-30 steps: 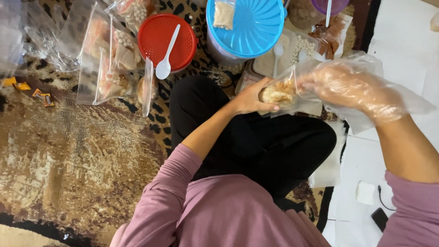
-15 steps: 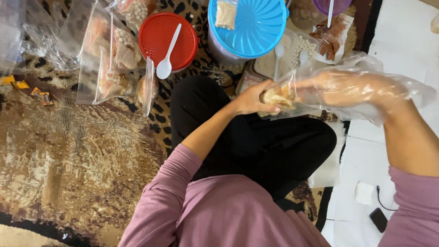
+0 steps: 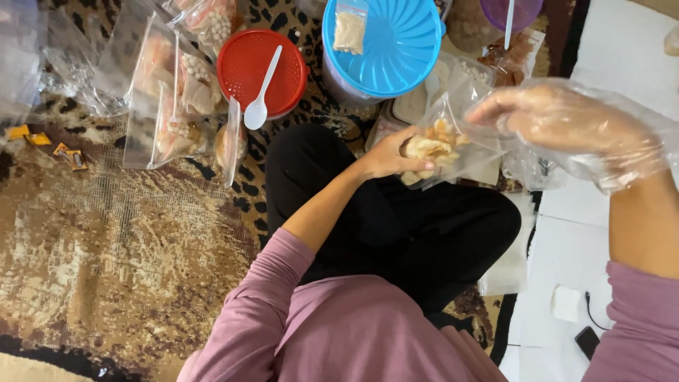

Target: Manually filling small plastic bags with various food items like crackers and beans using hands and a spoon while sitting on the floor.

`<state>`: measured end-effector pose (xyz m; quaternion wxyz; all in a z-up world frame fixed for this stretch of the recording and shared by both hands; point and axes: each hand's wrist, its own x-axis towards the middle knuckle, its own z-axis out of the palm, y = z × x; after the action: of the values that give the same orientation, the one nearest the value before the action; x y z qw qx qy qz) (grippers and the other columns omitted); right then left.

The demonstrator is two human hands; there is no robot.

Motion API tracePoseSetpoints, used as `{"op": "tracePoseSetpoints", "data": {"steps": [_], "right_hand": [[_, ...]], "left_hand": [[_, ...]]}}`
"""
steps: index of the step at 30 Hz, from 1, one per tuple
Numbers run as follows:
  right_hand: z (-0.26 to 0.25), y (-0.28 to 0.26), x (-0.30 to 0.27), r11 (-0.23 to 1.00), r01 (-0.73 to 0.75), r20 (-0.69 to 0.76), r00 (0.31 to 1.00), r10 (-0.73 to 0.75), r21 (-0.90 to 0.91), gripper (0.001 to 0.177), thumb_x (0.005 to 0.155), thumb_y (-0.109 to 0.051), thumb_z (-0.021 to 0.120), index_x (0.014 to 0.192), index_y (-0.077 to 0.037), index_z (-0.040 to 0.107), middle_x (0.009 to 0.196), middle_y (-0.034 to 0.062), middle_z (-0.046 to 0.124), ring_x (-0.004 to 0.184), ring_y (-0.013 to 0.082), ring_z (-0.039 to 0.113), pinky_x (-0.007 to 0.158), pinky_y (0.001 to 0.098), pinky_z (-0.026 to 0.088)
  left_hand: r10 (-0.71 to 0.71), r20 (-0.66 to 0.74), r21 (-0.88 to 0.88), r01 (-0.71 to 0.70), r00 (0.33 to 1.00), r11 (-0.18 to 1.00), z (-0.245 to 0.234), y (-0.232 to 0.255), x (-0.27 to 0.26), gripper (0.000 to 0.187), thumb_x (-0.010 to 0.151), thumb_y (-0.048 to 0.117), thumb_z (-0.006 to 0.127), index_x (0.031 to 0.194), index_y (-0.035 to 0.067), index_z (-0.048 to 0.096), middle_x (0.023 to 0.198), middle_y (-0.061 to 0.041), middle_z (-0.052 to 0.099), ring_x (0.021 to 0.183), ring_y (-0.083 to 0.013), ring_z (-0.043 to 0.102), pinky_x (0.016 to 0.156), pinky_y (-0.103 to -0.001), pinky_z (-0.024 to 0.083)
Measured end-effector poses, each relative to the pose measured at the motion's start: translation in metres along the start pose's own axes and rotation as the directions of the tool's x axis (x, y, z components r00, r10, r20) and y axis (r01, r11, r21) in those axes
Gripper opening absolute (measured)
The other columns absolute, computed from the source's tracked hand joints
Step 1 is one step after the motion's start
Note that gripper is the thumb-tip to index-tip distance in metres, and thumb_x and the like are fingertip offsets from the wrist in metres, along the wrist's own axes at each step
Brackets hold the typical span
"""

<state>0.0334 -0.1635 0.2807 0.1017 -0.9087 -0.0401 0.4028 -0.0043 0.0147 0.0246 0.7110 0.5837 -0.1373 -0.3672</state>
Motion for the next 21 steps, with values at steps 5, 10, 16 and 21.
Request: {"op": "tracePoseSetpoints", "data": {"steps": [5,10,16,21], "right_hand": [[0.01,-0.029,-0.007,0.974,-0.2,0.151,0.971,0.183,0.106,0.061,0.087,-0.04,0.065,0.142,-0.019,0.048,0.15,0.0032,0.059,0.137,0.0226,0.059,0.117,0.041,0.047],[0.031,-0.01,0.016,0.988,-0.12,0.037,0.992,0.117,0.094,0.052,0.086,-0.042,0.068,0.13,-0.016,0.058,0.133,0.0074,0.067,0.119,0.0249,0.066,0.1,0.0415,0.052],[0.039,0.016,0.039,0.999,0.02,-0.219,0.976,-0.014,0.025,0.038,0.082,-0.034,0.081,0.114,-0.017,0.071,0.107,0.0048,0.064,0.099,0.0222,0.062,0.086,0.0389,0.048],[0.038,0.02,0.04,0.997,0.066,-0.238,0.97,-0.054,0.043,0.019,0.086,-0.021,0.078,0.103,-0.014,0.071,0.103,0.0004,0.073,0.094,0.0193,0.067,0.085,0.0362,0.048]], "left_hand": [[-0.024,-0.01,0.062,0.024,1.0,0.998,0.0,-0.002,0.0,0.068,0.07,0.044,0.084,0.127,0.015,0.062,0.116,0.0,0.07,0.105,-0.0135,0.067,0.091,-0.027,0.053],[0.03,-0.025,0.092,-0.028,0.999,0.995,0.0,-0.012,0.005,0.058,0.073,0.043,0.084,0.119,0.014,0.063,0.111,0.001,0.068,0.1,-0.0119,0.064,0.086,-0.027,0.051],[0.008,-0.046,0.009,-0.008,0.999,1.0,-0.001,-0.005,0.003,0.054,0.076,0.042,0.082,0.118,0.014,0.061,0.11,-0.001,0.068,0.098,-0.0122,0.064,0.083,-0.027,0.054],[-0.046,-0.024,-0.01,0.045,0.999,0.999,0.001,-0.001,0.003,0.066,0.073,0.041,0.083,0.129,0.012,0.06,0.118,-0.003,0.071,0.104,-0.015,0.069,0.09,-0.029,0.057]]}}
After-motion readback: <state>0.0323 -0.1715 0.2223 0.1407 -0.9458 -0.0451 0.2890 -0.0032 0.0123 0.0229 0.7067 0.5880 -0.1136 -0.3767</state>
